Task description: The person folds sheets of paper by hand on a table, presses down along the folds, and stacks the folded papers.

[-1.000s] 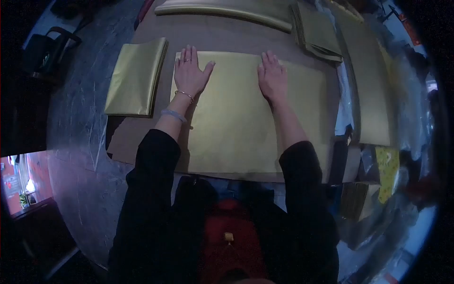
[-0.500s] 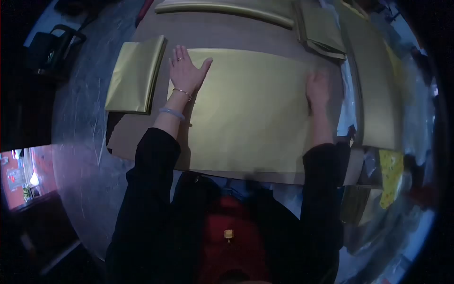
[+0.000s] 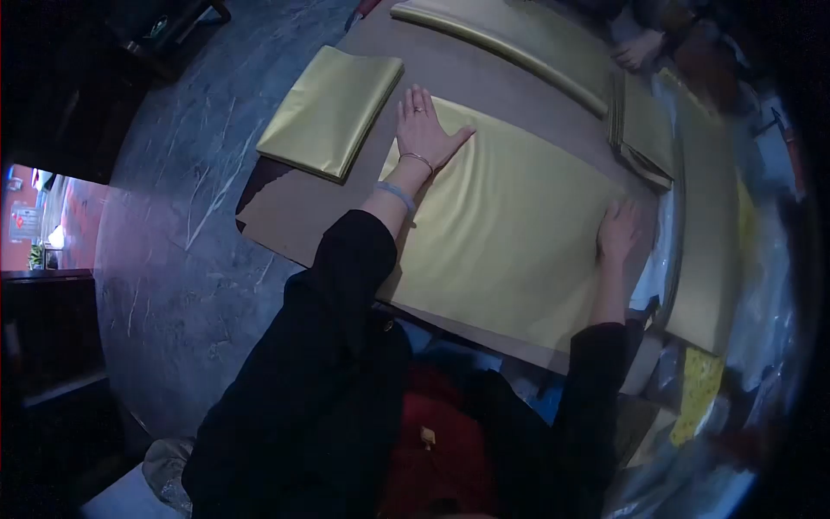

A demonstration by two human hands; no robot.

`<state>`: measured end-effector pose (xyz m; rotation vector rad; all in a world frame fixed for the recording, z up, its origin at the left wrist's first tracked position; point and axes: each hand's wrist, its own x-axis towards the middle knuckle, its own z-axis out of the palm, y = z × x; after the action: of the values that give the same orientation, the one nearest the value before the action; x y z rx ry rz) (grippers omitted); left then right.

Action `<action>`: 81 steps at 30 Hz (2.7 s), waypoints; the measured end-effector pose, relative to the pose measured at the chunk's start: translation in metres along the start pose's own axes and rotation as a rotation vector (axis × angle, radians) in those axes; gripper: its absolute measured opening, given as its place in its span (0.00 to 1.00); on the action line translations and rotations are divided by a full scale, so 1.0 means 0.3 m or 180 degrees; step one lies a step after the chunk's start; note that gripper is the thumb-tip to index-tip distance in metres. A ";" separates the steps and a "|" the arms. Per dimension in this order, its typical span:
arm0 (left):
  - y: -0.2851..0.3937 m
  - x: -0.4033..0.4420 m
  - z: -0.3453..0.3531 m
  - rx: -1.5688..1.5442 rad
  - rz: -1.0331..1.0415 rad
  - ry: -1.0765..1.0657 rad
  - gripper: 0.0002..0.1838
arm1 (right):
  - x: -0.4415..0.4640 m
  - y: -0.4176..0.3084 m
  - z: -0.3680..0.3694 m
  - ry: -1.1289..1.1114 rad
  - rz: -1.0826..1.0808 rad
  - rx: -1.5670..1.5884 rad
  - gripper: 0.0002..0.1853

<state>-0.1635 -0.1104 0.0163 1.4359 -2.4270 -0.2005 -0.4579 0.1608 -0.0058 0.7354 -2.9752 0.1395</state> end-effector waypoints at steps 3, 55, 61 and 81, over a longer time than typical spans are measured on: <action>0.005 -0.002 -0.007 0.0047 -0.0013 0.0005 0.61 | -0.042 0.110 -0.013 0.0038 -0.0553 0.0494 0.32; -0.295 -0.888 -0.359 -0.1518 -0.0278 0.0491 0.23 | -0.731 0.434 -0.175 0.0287 -0.0087 0.0952 0.25; -0.274 -0.871 -0.343 -0.1094 -0.0263 0.0367 0.31 | -0.726 0.409 -0.182 0.0445 -0.0220 0.0819 0.25; -0.378 -0.876 -0.351 -0.1010 0.0056 0.0225 0.21 | -0.620 0.505 -0.275 -0.0448 0.0525 0.1231 0.17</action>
<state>0.0837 0.0678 0.0328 1.2575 -2.2287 -0.4974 -0.3606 0.3888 0.0480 0.5460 -3.1791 0.7179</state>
